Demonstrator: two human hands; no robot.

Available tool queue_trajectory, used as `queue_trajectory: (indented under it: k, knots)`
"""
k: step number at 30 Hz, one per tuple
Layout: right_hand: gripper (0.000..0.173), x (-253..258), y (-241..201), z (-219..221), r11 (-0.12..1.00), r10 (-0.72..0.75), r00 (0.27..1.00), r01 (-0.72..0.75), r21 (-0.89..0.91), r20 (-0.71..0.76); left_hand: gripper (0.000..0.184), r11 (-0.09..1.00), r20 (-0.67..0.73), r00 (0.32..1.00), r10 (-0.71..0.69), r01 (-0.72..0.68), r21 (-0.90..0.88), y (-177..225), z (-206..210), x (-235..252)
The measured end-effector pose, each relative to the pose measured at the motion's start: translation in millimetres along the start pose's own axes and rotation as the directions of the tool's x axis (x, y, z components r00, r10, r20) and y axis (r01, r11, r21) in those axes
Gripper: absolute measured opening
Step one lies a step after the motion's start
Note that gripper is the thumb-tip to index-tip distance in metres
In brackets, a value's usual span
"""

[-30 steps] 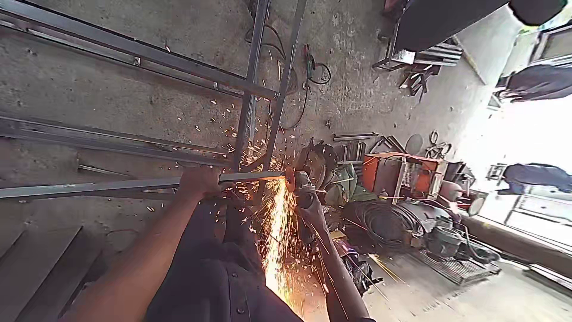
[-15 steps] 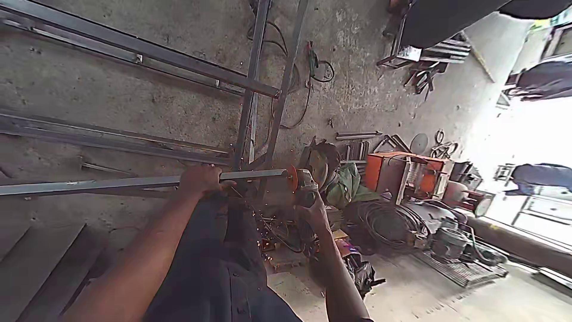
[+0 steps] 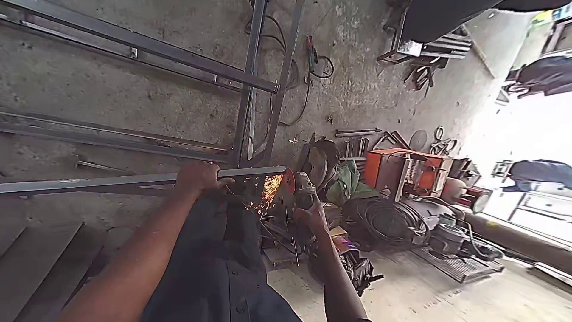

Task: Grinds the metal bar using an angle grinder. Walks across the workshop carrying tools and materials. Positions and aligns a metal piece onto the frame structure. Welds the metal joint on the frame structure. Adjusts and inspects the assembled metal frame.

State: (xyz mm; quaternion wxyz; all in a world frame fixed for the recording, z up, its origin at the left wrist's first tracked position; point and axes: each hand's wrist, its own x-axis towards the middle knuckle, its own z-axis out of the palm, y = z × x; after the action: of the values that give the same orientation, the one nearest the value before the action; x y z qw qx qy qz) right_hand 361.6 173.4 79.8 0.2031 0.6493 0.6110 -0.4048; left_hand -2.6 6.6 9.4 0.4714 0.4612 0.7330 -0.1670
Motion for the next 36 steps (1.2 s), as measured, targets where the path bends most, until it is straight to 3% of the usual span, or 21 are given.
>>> queue_trajectory:
  k: [3, 16, 19, 22, 30, 33, 36]
  knots:
    - [0.1, 6.0, -2.8, -2.9, 0.998, -0.019, 1.0, 0.019, -0.053, 0.0, 0.085, 1.0, -0.013, 1.0, 0.001, -0.001, -0.004, -0.6, 1.1, 0.9]
    - [0.097, 14.5, -10.1, -5.9, 0.992, -0.092, 0.996, 0.093, 0.09, -0.009, 0.082, 1.0, -0.023, 1.0, -0.006, 0.006, 0.006, 1.7, -0.7, -2.1]
    - [0.092, 14.7, -17.9, -6.9, 0.996, -0.071, 0.997, 0.072, 0.043, -0.03, 0.082, 1.0, -0.009, 1.0, -0.011, 0.011, 0.005, 2.1, -1.3, -1.7]
    - [0.1, 20.1, -20.0, -8.5, 0.999, -0.046, 0.999, 0.046, -0.012, -0.001, 0.083, 1.0, 0.005, 1.0, -0.019, 0.019, 0.005, 1.9, -0.5, -0.5]
    - [0.095, 13.0, 0.4, 1.1, 0.993, -0.007, 0.999, 0.003, 0.116, 0.031, 0.085, 1.0, -0.036, 0.999, 0.006, -0.005, 0.027, -2.0, 5.7, 4.9]
    - [0.09, -1.6, 13.4, 8.0, 0.991, 0.021, 1.0, -0.021, 0.135, -0.001, 0.088, 0.999, 0.032, 0.999, 0.009, -0.008, -0.036, -4.0, 0.8, 8.3]
    - [0.091, -13.2, 19.9, 8.0, 0.992, 0.042, 0.999, -0.04, 0.122, -0.018, 0.086, 0.986, 0.207, 0.977, 0.043, -0.008, -0.169, -9.0, -14.1, 13.8]
